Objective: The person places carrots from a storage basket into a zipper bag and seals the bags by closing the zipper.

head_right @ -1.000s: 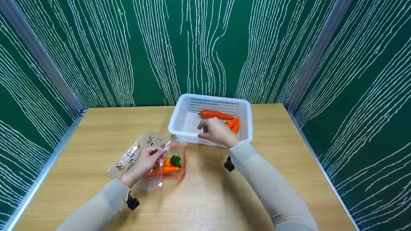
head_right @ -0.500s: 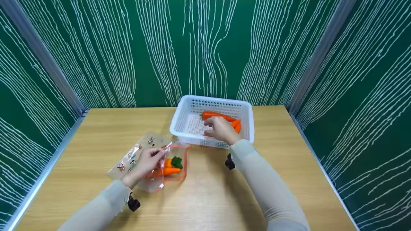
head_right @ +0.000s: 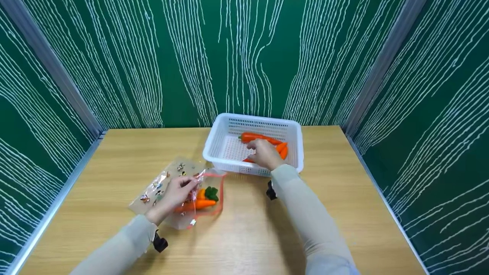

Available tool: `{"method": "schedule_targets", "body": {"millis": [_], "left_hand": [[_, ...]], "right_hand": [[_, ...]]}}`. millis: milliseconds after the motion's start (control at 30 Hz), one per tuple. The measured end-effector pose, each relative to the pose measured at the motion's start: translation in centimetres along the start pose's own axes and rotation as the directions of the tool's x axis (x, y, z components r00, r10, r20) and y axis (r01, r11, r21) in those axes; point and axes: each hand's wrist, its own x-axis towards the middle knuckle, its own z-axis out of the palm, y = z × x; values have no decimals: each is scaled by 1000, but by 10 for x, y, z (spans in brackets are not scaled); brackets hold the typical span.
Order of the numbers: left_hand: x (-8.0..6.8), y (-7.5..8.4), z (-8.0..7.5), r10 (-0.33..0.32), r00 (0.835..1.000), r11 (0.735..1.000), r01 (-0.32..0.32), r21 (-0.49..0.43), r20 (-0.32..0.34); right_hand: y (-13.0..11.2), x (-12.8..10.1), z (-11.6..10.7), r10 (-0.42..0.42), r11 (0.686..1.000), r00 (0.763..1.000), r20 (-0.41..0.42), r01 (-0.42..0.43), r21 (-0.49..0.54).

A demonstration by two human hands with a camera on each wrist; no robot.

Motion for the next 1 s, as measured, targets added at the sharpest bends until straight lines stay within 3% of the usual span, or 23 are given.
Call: {"method": "schedule_targets", "body": {"millis": [367, 633, 800, 1000], "left_hand": [[-2, 1, -1, 1, 1000, 1000, -2, 24, 14], [0, 1, 1, 33, 999, 999, -33, 6, -15], [-2, 0, 1, -12, 1000, 1000, 12, -15, -4], [-5, 1, -2, 19, 1000, 1000, -19, 21, -4]], "right_hand": [[9, 9, 5, 65, 996, 997, 40, -63, -63], [11, 14, 7, 46, 994, 994, 95, -36, -98], [9, 11, 5, 87, 991, 985, 147, -71, -114], [2, 8, 4, 127, 982, 970, 205, -95, -160]]}}
